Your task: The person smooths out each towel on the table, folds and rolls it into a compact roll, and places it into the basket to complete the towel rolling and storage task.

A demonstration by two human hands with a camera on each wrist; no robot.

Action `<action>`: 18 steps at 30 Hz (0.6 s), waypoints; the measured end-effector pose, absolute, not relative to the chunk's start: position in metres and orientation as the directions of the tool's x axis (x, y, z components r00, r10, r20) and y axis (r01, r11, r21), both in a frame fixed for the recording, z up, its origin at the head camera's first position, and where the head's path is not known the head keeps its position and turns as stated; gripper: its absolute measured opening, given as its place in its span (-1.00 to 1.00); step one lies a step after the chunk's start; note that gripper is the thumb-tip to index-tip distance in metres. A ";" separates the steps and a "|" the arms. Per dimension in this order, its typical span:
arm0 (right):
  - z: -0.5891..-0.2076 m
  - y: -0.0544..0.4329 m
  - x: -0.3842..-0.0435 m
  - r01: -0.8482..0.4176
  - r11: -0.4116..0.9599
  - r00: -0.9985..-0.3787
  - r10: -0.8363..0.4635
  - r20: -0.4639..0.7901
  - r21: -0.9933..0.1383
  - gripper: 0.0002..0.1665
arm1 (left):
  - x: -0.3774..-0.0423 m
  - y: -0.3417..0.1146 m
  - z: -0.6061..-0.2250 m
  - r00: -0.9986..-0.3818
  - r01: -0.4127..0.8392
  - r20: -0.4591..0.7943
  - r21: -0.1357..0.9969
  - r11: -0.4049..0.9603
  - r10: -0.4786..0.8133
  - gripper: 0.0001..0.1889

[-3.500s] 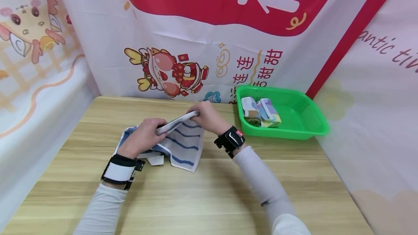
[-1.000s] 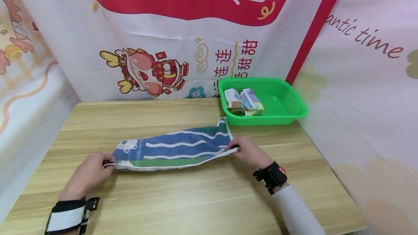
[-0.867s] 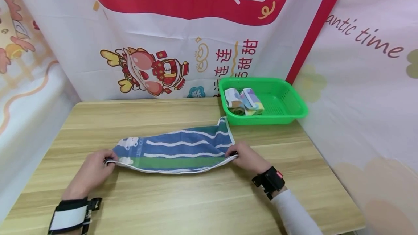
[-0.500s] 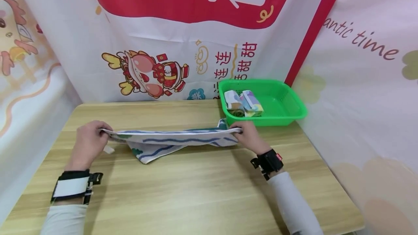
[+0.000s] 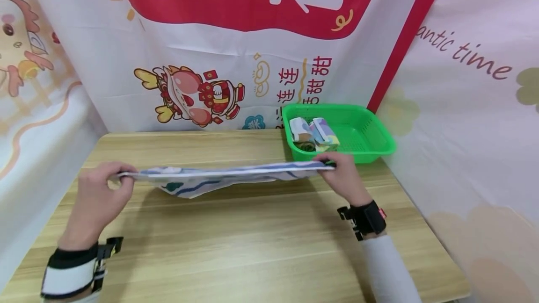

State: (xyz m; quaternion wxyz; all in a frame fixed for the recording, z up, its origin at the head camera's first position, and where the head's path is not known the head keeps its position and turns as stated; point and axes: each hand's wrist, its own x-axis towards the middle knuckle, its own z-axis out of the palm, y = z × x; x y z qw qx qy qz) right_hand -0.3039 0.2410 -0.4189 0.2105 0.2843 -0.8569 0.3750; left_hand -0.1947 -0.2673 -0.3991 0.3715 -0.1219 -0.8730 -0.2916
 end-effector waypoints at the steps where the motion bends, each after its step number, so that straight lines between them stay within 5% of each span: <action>1: -0.425 0.244 -0.299 -0.642 0.559 -0.757 -0.350 0.552 -0.524 -0.75 | -0.189 -0.268 -0.406 -0.746 0.407 0.666 0.446 0.797 0.008 -0.80; 5: -0.454 0.250 -0.280 -0.596 0.561 -0.802 -0.445 0.397 -0.575 -0.72 | -0.173 -0.271 -0.436 -0.955 0.229 0.290 0.584 0.779 0.064 -0.77; 10: -0.486 0.253 -0.262 -0.513 0.604 -0.811 -0.575 0.112 -0.610 -0.82 | -0.169 -0.272 -0.466 -0.980 0.049 -0.128 0.589 0.807 0.152 -0.69; 13: -0.492 0.253 -0.256 -0.474 0.625 -0.786 -0.617 -0.021 -0.621 -0.64 | -0.172 -0.274 -0.469 -0.965 0.037 -0.194 0.561 0.827 0.174 -0.63; 18: -0.479 0.255 -0.257 -0.398 0.630 -0.808 -0.585 -0.070 -0.667 -0.49 | -0.184 -0.274 -0.456 -0.978 0.083 -0.116 0.555 0.828 0.176 -0.66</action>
